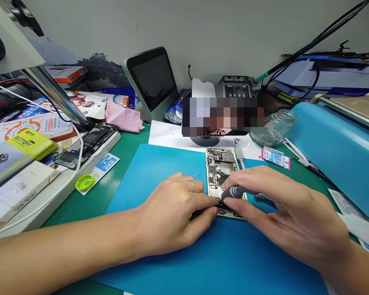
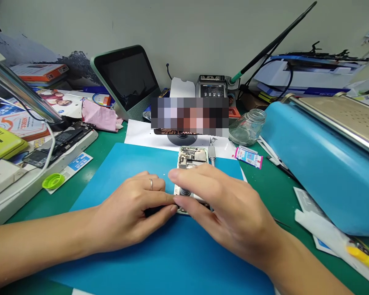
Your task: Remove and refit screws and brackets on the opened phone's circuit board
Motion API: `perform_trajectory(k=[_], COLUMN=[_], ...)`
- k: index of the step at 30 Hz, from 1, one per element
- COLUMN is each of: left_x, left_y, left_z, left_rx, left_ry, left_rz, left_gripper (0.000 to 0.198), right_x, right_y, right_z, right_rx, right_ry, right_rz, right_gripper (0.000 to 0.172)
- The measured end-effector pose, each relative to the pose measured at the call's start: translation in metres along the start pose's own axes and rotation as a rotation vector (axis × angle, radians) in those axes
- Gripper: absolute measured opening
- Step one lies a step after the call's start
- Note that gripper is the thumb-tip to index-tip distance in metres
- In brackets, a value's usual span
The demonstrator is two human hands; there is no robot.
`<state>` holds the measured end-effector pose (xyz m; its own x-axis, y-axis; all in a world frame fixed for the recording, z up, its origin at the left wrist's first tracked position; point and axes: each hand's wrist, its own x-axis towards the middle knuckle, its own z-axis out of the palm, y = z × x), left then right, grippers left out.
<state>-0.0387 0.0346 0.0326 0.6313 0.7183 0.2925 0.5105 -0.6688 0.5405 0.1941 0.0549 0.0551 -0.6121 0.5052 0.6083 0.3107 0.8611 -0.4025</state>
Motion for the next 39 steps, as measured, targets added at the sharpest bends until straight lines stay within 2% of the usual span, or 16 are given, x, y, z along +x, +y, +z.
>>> perform_trajectory(k=[6,17,20,24,26,34,39], left_x=[0.0005,0.0006,0.0008,0.0019,0.0019,-0.0002,0.0028], left_y=[-0.0001,-0.0004,-0.0004,-0.0001,0.0000,-0.0008,-0.0020], left_z=[-0.0003,-0.0006,-0.0010,-0.0020,-0.0020,0.0001,0.0015], left_rx=[-0.003,0.003,0.001,-0.006,-0.009,-0.024,-0.011], left_ry=[-0.012,-0.013,-0.015,-0.014,-0.010,0.033,0.022], left_rz=[-0.003,0.003,0.001,0.000,0.003,0.005,-0.006], left_gripper=[0.027,0.026,0.027,0.028,0.028,0.025,0.028], right_x=[0.0035,0.0032,0.0024,0.0025,0.0025,0.0018,0.0028], right_y=[-0.0021,-0.0031,-0.0018,-0.0010,-0.0007,0.0004,0.0000], right_z=[0.0008,0.0001,0.0002,0.0004,0.0006,0.0027,0.0018], right_rx=[-0.064,-0.096,-0.107,-0.084,-0.077,-0.103,-0.098], right_ry=[-0.014,-0.006,0.001,0.019,0.048,0.044,0.043], right_rz=[-0.008,-0.007,-0.014,0.063,0.086,0.054,0.062], right_gripper=[0.082,0.078,0.072,0.054,0.051,0.067,0.070])
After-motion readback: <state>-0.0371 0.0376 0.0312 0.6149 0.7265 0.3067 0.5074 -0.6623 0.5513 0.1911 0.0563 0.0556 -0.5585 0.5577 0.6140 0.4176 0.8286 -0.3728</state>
